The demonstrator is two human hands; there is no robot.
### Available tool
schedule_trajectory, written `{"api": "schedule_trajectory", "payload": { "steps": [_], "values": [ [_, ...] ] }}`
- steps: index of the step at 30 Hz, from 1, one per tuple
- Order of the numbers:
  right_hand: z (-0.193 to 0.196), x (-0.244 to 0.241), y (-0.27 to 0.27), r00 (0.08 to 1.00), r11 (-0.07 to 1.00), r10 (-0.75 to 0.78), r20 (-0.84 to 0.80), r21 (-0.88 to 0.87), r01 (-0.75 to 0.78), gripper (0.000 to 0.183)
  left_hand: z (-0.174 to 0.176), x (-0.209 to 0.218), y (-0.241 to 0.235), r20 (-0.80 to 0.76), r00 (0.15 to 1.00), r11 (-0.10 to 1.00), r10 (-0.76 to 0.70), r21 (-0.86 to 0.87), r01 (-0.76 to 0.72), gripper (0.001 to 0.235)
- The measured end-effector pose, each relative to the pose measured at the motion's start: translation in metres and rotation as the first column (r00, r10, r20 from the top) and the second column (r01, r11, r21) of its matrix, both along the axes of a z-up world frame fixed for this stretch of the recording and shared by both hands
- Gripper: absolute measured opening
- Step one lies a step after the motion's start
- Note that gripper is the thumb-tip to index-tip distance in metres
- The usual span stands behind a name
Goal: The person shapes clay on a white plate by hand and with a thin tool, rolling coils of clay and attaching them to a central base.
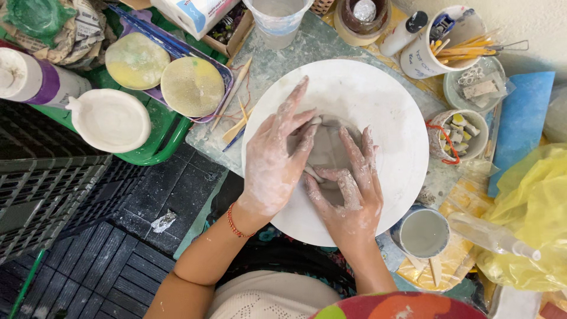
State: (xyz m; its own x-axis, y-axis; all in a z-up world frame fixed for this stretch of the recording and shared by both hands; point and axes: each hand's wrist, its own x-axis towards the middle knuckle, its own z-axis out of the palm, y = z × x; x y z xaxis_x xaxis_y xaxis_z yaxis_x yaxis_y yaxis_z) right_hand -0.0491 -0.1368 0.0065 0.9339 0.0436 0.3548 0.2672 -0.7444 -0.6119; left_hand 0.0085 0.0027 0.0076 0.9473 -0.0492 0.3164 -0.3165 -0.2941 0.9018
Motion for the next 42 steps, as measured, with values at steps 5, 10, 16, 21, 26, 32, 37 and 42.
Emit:
{"api": "schedule_trajectory", "payload": {
  "steps": [5, 10, 16, 21, 26, 32, 37, 42],
  "values": [
    [0.000, 0.001, -0.001, 1.000, 1.000, 0.014, -0.008, -0.024, -0.015, 0.027, -0.005, -0.002, -0.007, -0.059, 0.995, 0.986, 0.079, 0.155, -0.069, 0.071],
    [-0.001, 0.001, -0.004, 1.000, 1.000, 0.028, -0.012, -0.010, -0.028, 0.027, -0.010, -0.005, -0.009, -0.019, 0.994, 0.970, 0.109, 0.220, -0.102, 0.073],
    [-0.001, 0.002, -0.004, 1.000, 0.999, 0.030, 0.001, -0.044, -0.030, 0.028, -0.012, 0.000, -0.008, -0.030, 0.998, 0.978, 0.061, 0.203, -0.054, 0.069],
    [-0.002, 0.002, -0.005, 0.999, 0.998, 0.027, -0.030, -0.060, -0.028, 0.028, -0.005, -0.001, -0.003, -0.092, 0.996, 0.985, 0.021, 0.174, -0.005, 0.064],
    [0.000, 0.002, -0.004, 1.000, 0.998, 0.024, -0.020, -0.049, -0.025, 0.026, -0.004, 0.002, 0.008, -0.267, 0.957, 0.985, -0.115, -0.152, 0.076, 0.055],
    [0.003, 0.002, -0.003, 0.999, 0.999, 0.033, -0.018, -0.021, -0.034, 0.029, -0.006, 0.003, 0.023, -0.284, 0.933, 0.956, -0.220, -0.255, 0.148, 0.058],
    [0.002, 0.003, -0.005, 0.999, 0.999, 0.033, -0.011, -0.026, -0.034, 0.034, 0.001, -0.025, 0.028, -0.230, 0.955, 0.981, -0.189, -0.092, 0.172, 0.056],
    [0.002, 0.003, 0.000, 0.999, 0.998, 0.035, 0.015, -0.049, -0.034, 0.033, -0.005, -0.046, 0.019, -0.132, 0.980, 0.988, -0.152, 0.015, 0.156, 0.057]
  ]
}}
